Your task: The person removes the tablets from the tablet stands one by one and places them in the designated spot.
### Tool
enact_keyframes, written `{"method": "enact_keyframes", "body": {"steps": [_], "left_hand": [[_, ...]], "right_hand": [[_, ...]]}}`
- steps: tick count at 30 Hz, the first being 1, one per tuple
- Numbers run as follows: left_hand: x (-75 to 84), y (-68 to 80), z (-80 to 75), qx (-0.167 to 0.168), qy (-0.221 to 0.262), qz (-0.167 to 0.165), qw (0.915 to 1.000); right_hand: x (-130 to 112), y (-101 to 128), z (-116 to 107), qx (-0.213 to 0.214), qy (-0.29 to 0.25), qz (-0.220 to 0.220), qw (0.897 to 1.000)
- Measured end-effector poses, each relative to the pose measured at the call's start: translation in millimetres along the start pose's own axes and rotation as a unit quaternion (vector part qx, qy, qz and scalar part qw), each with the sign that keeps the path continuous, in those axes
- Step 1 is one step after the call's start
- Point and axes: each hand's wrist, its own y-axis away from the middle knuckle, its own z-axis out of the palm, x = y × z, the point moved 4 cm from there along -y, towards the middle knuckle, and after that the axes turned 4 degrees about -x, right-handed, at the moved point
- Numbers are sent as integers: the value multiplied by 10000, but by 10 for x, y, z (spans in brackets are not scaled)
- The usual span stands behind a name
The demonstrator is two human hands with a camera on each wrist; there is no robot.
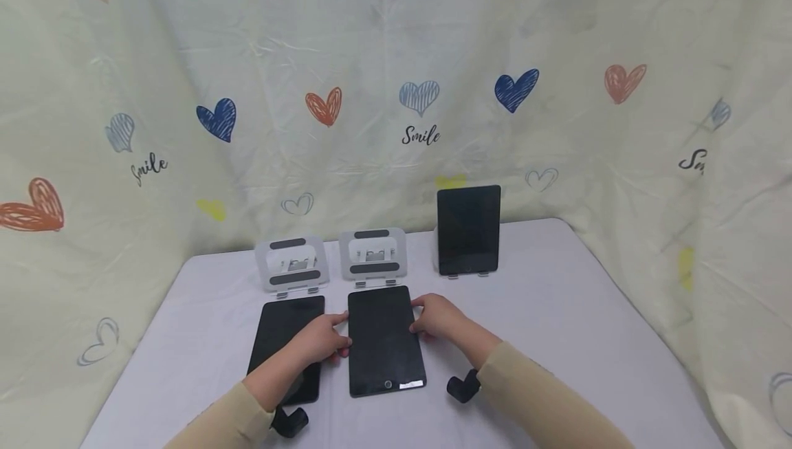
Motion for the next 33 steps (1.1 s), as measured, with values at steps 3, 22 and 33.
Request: {"method": "enact_keyframes", "body": {"steps": [3,22,33], "left_hand": [[-1,4,-4,18,24,6,10000],[-22,17,-122,688,-165,213,9973],[118,-57,-135,866,140,449,9951]], "right_hand": [[7,0,-3,1,-45,-2,10000],[154,83,-247,693,-309,-534,9957],[267,82,-418,628,-298,-988,9927]]}}
